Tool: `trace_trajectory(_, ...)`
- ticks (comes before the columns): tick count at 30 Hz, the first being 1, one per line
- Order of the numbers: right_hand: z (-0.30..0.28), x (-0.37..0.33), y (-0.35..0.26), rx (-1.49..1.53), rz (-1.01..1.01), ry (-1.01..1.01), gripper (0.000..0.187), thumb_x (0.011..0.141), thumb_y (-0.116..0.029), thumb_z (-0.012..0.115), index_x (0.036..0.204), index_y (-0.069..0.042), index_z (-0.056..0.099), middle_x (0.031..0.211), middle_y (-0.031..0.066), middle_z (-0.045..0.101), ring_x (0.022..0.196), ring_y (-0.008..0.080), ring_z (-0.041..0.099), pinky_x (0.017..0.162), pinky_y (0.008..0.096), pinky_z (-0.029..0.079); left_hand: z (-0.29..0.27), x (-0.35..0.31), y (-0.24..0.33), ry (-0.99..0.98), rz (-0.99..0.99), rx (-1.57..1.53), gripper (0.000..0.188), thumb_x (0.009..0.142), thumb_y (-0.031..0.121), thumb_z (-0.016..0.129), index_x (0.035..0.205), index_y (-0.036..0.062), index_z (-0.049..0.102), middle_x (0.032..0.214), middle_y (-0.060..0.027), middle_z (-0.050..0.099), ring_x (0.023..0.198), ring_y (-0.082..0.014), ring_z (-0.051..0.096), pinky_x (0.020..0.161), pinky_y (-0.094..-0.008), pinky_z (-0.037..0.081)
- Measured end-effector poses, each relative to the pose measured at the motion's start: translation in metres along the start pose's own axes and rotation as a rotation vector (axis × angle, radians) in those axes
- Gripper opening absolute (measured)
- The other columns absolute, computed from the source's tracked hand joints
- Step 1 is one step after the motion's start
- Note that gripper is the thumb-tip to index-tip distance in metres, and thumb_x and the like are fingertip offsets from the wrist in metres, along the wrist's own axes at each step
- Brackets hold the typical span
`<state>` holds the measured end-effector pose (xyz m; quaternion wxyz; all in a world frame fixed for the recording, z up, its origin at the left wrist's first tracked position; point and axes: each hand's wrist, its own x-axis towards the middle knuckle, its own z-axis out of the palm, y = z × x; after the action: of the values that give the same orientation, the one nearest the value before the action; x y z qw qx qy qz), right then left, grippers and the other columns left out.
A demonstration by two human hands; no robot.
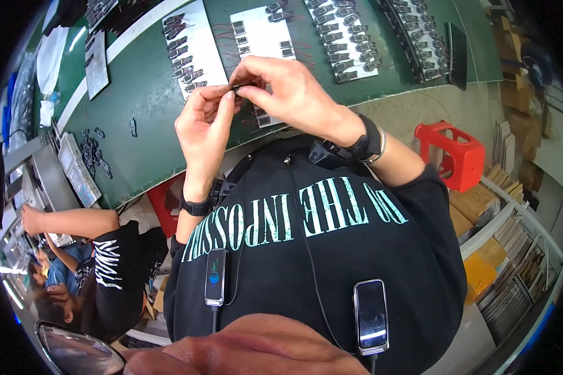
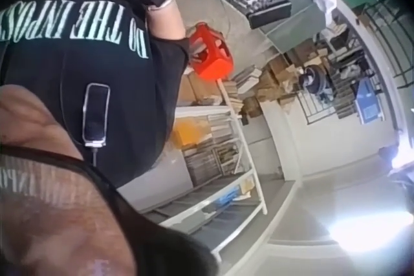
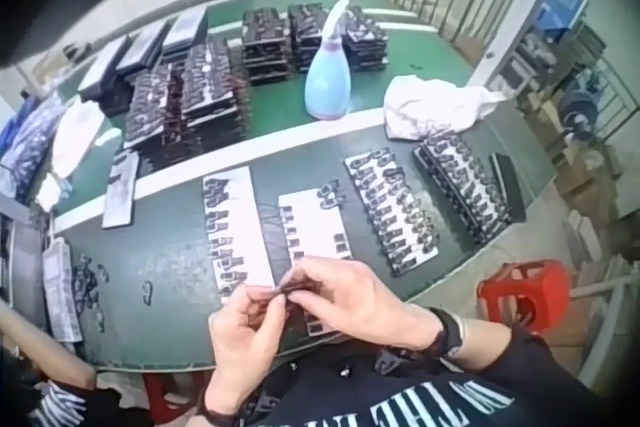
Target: The recorder is sorting small black components and placing them into specialized trays at a manual workstation.
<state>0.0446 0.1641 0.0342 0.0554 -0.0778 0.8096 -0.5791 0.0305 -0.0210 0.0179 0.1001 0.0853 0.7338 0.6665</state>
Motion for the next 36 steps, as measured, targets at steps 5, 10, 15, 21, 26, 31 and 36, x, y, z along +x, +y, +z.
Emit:
trace_trajectory(5,-0.018,0.002,0.011,0.504,0.179,-0.053,0.022,0.097,-0.006,0.064,0.117,0.000,0.061,0.107,0.0032,0.065,0.099,0.0109,0.064,0.088,0.0262,0.054,0.013,0.004,0.006,0.010,-0.001,-0.164,0.019,0.095,-0.001,0.064,0.114,-0.0052,0.065,0.094,-0.0083,0.074,0.083,-0.0114,0.071,0.078,-0.0254,0.059)
trace_trajectory(10,-0.017,0.000,0.007,0.578,0.191,0.006,0.024,0.098,-0.007,0.063,0.120,-0.001,0.058,0.108,0.0027,0.064,0.102,0.0100,0.063,0.090,0.0265,0.054,0.016,0.002,0.008,0.015,0.020,-0.154,0.031,0.094,-0.003,0.064,0.125,-0.0032,0.060,0.099,-0.0106,0.074,0.085,-0.0120,0.071,0.080,-0.0266,0.059)
trace_trajectory(15,-0.006,-0.002,0.022,0.561,0.106,-0.002,0.026,0.098,-0.006,0.063,0.123,-0.002,0.057,0.108,0.0015,0.062,0.100,0.0092,0.062,0.088,0.0256,0.053,0.016,0.000,0.006,0.002,0.024,-0.068,0.036,0.093,-0.001,0.065,0.128,-0.0018,0.059,0.101,-0.0118,0.074,0.089,-0.0146,0.073,0.080,-0.0280,0.060)
trace_trajectory(21,-0.028,0.010,0.009,0.080,0.024,0.134,0.027,0.096,-0.008,0.065,0.122,-0.002,0.058,0.098,0.0009,0.064,0.087,0.0074,0.061,0.079,0.0240,0.052,0.016,0.006,0.012,0.032,0.210,0.128,0.040,0.092,0.000,0.066,0.131,0.0008,0.059,0.118,-0.0146,0.070,0.101,-0.0197,0.072,0.081,-0.0297,0.060)
trace_trajectory(26,-0.071,0.034,0.049,-0.338,0.045,0.330,0.020,0.094,-0.013,0.068,0.110,-0.002,0.065,0.092,0.0009,0.065,0.077,0.0067,0.060,0.072,0.0242,0.050,0.003,0.007,0.012,0.029,0.201,0.108,0.041,0.093,0.000,0.066,0.133,0.0023,0.059,0.129,-0.0161,0.065,0.106,-0.0217,0.071,0.081,-0.0305,0.059)
trace_trajectory(31,-0.064,0.038,0.048,-0.423,0.077,0.326,0.017,0.092,-0.016,0.069,0.102,-0.002,0.068,0.092,0.0029,0.066,0.073,0.0101,0.061,0.069,0.0266,0.050,0.003,0.000,0.002,-0.007,0.174,0.093,0.034,0.093,0.000,0.066,0.127,0.0008,0.064,0.124,-0.0149,0.068,0.103,-0.0221,0.071,0.081,-0.0306,0.059)
trace_trajectory(36,-0.058,0.036,0.049,-0.741,-0.119,0.449,0.015,0.090,-0.013,0.070,0.101,-0.003,0.070,0.094,0.0071,0.068,0.079,0.0204,0.064,0.071,0.0322,0.051,-0.003,0.000,-0.005,-0.005,0.244,0.157,0.022,0.093,0.000,0.066,0.114,-0.0004,0.070,0.116,-0.0145,0.071,0.101,-0.0212,0.071,0.080,-0.0300,0.058)
